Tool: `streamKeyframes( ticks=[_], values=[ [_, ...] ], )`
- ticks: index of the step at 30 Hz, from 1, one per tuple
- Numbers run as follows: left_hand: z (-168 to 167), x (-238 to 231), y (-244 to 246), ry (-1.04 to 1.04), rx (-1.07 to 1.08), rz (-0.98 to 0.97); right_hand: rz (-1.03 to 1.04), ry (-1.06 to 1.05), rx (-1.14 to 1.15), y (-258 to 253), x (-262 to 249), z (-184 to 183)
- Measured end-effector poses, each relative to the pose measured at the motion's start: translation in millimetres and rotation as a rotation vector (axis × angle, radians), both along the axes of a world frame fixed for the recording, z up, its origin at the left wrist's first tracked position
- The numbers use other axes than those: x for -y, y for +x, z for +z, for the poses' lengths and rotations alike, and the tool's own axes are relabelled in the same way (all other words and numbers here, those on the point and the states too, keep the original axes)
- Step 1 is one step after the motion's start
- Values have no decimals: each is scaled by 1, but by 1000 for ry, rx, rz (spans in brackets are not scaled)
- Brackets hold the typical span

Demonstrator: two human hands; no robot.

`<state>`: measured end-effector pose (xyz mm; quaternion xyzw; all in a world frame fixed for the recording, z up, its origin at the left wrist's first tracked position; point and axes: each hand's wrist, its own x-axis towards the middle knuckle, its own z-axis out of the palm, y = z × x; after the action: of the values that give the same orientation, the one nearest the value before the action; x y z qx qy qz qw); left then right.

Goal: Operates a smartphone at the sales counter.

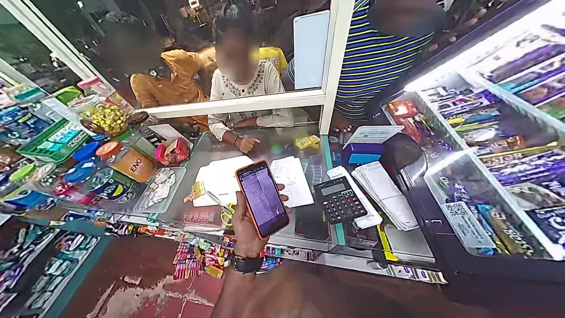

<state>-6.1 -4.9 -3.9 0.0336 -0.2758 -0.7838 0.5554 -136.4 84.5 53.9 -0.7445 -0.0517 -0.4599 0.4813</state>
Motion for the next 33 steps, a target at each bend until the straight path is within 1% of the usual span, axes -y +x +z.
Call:
streamKeyframes(
  ticks=[3, 5, 8, 11, 15, 18, 22, 26, 30, 33],
  values=[
    [-1, -2, 4, -29, -20, 3, -396, 83, 101, -19, 34, -21],
    [-1, -4, 6, -26, -38, 13, -573, 148, 126, -28, 52, -36],
    [-2, -4, 7, -9, -43, 14, -732, 150, 80, -36, 69, -52],
    [1, -4, 5, -12, -48, 2, -879, 50, 4, -36, 74, -61],
    [3, -4, 3, -15, -33, 4, -1039, -83, -72, -33, 73, -62],
    [3, -4, 1, -39, -40, -4, -1113, -153, -111, -32, 73, -59],
    [4, -4, -2, -53, 2, 38, -1127, -213, -151, -31, 75, -57],
    [4, -4, -3, -59, 8, 60, -1093, -206, -164, -32, 81, -54],
    [5, -5, -4, -37, -17, 39, -1102, -208, -167, -34, 86, -47],
    [6, -7, -6, -15, -14, 62, -1098, -201, -172, -36, 88, -45]
  ],
)
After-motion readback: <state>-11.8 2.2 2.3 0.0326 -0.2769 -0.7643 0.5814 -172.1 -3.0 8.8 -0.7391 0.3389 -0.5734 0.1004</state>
